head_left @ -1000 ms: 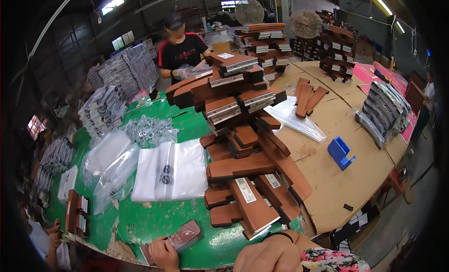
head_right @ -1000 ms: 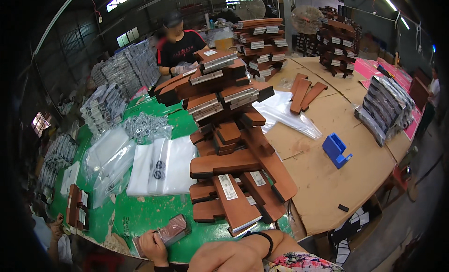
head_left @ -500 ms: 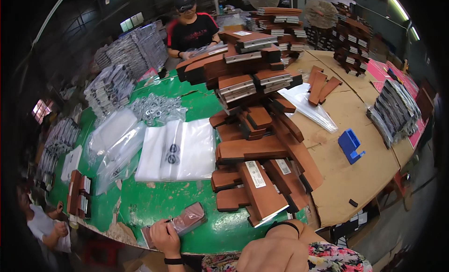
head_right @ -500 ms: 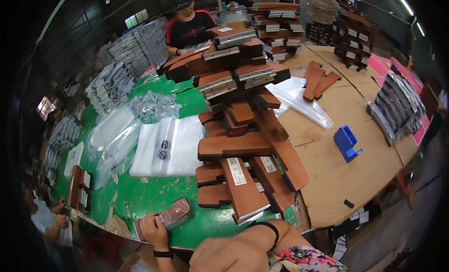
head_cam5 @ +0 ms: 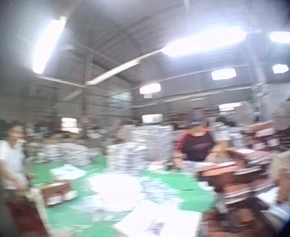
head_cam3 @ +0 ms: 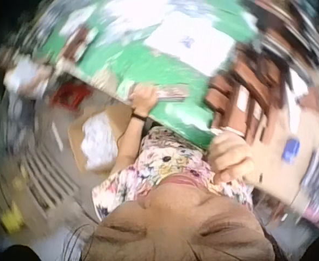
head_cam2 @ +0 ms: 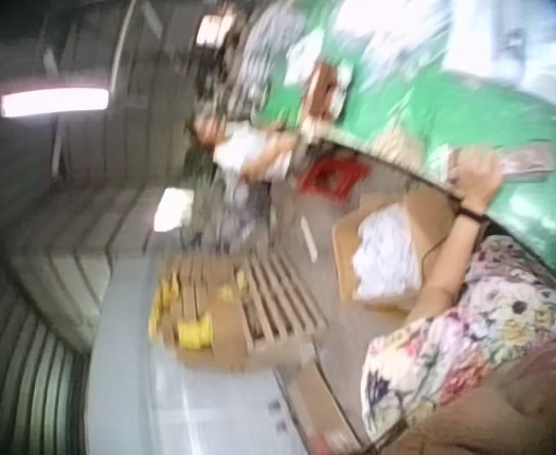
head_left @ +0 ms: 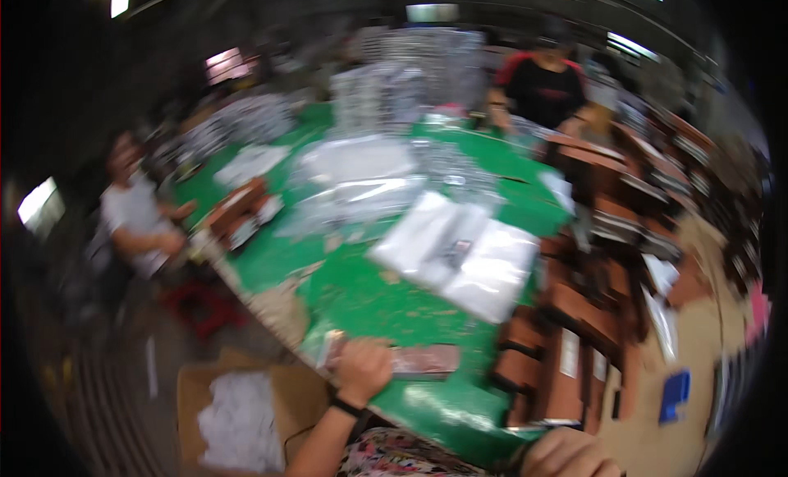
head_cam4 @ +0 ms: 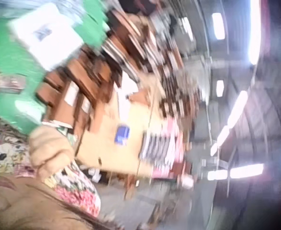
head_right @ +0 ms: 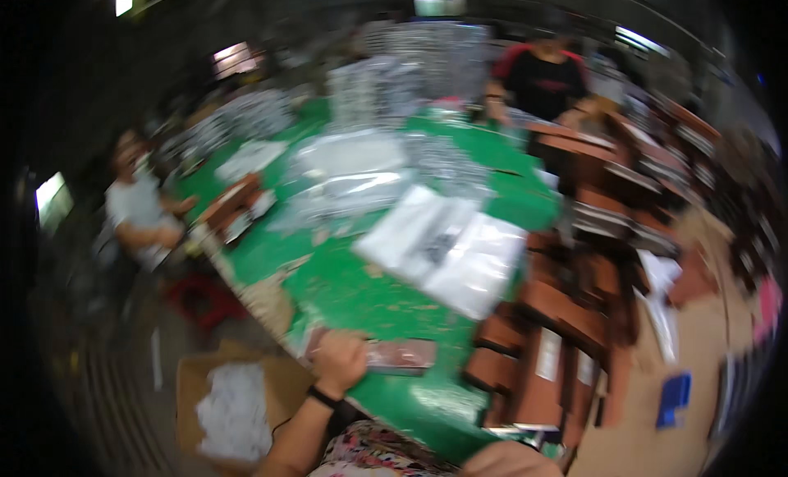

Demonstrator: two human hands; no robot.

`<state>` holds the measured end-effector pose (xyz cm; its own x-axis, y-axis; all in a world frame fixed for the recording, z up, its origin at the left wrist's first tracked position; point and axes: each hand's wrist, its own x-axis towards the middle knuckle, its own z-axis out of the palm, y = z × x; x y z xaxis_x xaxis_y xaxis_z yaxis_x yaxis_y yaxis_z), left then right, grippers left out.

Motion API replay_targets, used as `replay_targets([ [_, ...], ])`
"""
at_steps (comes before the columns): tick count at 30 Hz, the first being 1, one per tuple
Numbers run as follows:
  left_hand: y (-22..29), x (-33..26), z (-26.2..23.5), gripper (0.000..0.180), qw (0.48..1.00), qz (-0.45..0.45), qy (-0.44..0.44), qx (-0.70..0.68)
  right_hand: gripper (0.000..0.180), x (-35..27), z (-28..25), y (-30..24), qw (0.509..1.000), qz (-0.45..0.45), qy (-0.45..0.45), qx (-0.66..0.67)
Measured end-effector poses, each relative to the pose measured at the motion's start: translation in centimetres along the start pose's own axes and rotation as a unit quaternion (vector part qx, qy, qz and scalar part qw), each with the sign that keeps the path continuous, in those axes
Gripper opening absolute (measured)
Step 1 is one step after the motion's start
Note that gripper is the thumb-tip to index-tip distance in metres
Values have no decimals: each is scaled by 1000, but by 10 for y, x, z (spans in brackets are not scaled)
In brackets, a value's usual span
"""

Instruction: Packing wooden furniture components into plastic bags and sealing them with tape.

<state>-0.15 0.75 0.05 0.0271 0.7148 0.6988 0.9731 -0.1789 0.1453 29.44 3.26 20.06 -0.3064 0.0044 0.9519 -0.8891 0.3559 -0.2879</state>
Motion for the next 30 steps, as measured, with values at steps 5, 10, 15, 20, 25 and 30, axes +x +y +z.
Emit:
replay_targets([
  [5,0,-1,-5,11,999,-38,-9,-34,15,-11,18,14,989,127,26,-73],
  [10,1,-3,-12,13,996,-50,12,-69,11,-6,47,50,892,407,70,-185],
  [15,0,-4,-11,15,993,-40,17,-106,14,38,86,105,866,446,-99,-203],
  [20,-19,-16,6,12,986,-18,-12,-166,40,86,129,197,844,389,-337,-155],
  [25,3,-10,21,18,953,-138,84,-258,51,108,141,380,833,461,-236,-192],
  [30,-9,-21,11,10,958,52,73,-273,64,80,149,536,842,466,-119,-244],
])
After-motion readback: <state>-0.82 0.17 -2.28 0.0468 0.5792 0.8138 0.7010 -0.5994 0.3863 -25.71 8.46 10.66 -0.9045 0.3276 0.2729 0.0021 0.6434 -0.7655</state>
